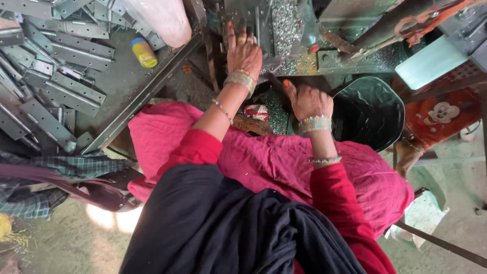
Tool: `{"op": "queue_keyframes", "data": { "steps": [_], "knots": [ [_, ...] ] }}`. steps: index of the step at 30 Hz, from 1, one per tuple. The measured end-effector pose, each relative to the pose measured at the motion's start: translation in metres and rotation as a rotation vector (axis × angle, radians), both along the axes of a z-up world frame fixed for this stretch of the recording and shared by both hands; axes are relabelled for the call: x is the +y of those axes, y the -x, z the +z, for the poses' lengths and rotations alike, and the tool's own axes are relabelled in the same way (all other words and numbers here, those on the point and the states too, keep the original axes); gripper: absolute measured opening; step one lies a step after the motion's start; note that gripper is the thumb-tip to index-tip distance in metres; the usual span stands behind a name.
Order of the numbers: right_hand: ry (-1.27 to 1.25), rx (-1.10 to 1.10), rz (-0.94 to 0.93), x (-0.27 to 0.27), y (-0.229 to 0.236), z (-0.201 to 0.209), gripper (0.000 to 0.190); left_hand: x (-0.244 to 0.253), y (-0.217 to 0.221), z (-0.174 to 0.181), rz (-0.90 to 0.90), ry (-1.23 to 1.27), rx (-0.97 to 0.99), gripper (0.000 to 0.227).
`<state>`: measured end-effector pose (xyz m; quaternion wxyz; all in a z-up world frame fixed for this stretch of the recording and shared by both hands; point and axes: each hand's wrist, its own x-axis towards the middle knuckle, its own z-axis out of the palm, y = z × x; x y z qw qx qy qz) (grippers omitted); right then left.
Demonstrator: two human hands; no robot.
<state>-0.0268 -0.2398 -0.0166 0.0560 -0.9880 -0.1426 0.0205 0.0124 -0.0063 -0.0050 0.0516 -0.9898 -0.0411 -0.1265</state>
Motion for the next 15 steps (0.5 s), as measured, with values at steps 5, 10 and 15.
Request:
{"op": "queue_keyframes", "data": {
  "steps": [5,10,15],
  "knots": [
    [-0.054,0.074,-0.058,-0.011,0.011,-0.045,0.072,-0.005,-0.011,-0.011,0.024,-0.031,-0.025,0.036],
    [-0.032,0.050,-0.056,-0.014,0.029,-0.063,0.068,-0.001,0.000,-0.021,0.037,0.065,0.043,0.038],
    [-0.040,-0.045,-0.023,-0.002,0.006,-0.017,0.071,0.004,-0.025,-0.030,-0.005,0.139,-0.026,0.034]
  ]
}}
